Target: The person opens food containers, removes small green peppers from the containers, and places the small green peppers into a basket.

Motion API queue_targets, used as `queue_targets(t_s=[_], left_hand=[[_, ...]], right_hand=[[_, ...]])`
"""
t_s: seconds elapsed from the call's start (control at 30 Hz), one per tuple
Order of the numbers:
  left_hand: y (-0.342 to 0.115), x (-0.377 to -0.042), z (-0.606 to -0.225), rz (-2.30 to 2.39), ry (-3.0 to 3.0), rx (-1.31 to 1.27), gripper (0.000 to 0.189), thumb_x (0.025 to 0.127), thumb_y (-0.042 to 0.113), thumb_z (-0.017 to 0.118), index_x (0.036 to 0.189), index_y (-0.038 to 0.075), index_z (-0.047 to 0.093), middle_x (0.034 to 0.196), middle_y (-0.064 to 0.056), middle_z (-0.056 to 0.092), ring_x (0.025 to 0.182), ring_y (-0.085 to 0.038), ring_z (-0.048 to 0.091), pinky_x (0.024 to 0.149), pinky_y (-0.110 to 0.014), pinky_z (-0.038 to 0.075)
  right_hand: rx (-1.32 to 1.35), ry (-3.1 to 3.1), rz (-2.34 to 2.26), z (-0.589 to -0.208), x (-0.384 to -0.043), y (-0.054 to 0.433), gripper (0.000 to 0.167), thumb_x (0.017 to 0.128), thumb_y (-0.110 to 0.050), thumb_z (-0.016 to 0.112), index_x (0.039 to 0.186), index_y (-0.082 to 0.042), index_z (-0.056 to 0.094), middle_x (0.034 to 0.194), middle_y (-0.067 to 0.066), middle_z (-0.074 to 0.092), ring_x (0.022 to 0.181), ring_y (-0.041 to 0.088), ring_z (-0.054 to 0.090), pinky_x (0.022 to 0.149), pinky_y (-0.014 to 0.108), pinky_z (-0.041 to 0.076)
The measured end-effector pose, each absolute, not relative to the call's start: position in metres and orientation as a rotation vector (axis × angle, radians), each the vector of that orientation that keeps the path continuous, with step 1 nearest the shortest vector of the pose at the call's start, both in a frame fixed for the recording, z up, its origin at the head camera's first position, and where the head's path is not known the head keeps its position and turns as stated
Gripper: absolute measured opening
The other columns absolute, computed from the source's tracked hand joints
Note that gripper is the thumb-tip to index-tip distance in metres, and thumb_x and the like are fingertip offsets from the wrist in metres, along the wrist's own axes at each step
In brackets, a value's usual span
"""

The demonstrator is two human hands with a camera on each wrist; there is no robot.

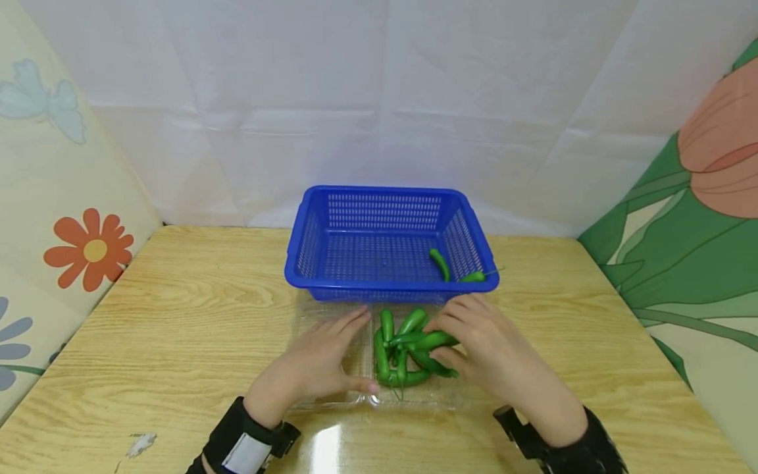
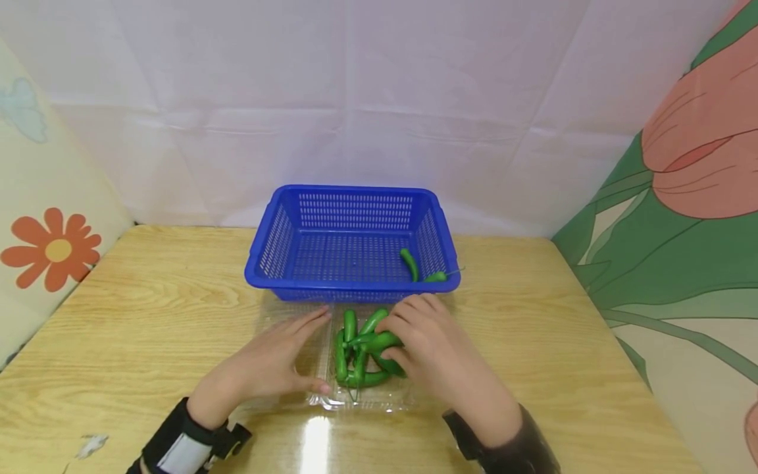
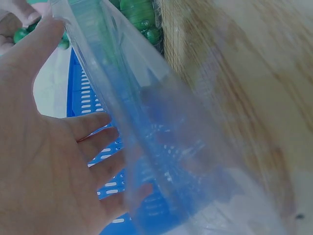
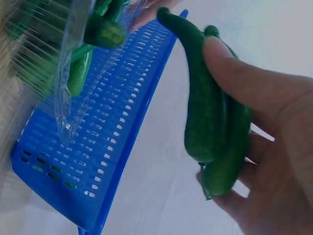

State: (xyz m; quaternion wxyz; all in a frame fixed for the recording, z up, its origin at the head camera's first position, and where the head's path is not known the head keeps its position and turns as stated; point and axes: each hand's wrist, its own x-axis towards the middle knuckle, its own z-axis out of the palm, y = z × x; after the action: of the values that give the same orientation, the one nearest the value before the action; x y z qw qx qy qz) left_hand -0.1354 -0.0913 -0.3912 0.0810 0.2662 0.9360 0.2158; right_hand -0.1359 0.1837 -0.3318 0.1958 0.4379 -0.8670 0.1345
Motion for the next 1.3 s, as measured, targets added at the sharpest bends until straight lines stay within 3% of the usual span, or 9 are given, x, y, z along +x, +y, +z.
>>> queue_targets(t_s=[0.3,0.53,1.3], left_hand=[[-0.092,-0.136,-0.391,0.640,2.803,0.798,0.109,0.075,0.068,0.071,0.157,0.012,0.028,0.164,-0.006,0.020,0.145,-0.034,0.028,0.117,-0.056,0.022],[-0.092,-0.136,-0.391,0.637,2.803,0.795,0.109,0.075,0.069,0.071,0.157,0.012,0.027,0.164,-0.006,0.020,0.145,-0.036,0.028,0.117,-0.056,0.022],[-0.091,-0.135,-0.390,0.627,2.804,0.795,0.108,0.076,0.068,0.071,0.157,0.012,0.027,0.164,-0.006,0.020,0.145,-0.035,0.027,0.117,-0.056,0.022]], right_hand=[[1.229,-2.174,0.412,-0.333,-0.144,0.181,0.038,0.063,-0.009,0.090,0.097,-0.007,0.072,0.094,0.003,0.067,0.093,0.026,0.060,0.088,0.043,0.047],[1.148,-2.195,0.417,-0.334,-0.147,0.182,0.031,0.069,-0.013,0.085,0.098,-0.009,0.073,0.096,0.005,0.069,0.098,0.030,0.060,0.091,0.045,0.045],[0.854,-2.154,0.479,-0.338,-0.156,0.188,0.036,0.063,0.001,0.089,0.095,-0.003,0.074,0.093,0.013,0.070,0.095,0.035,0.060,0.085,0.052,0.043]])
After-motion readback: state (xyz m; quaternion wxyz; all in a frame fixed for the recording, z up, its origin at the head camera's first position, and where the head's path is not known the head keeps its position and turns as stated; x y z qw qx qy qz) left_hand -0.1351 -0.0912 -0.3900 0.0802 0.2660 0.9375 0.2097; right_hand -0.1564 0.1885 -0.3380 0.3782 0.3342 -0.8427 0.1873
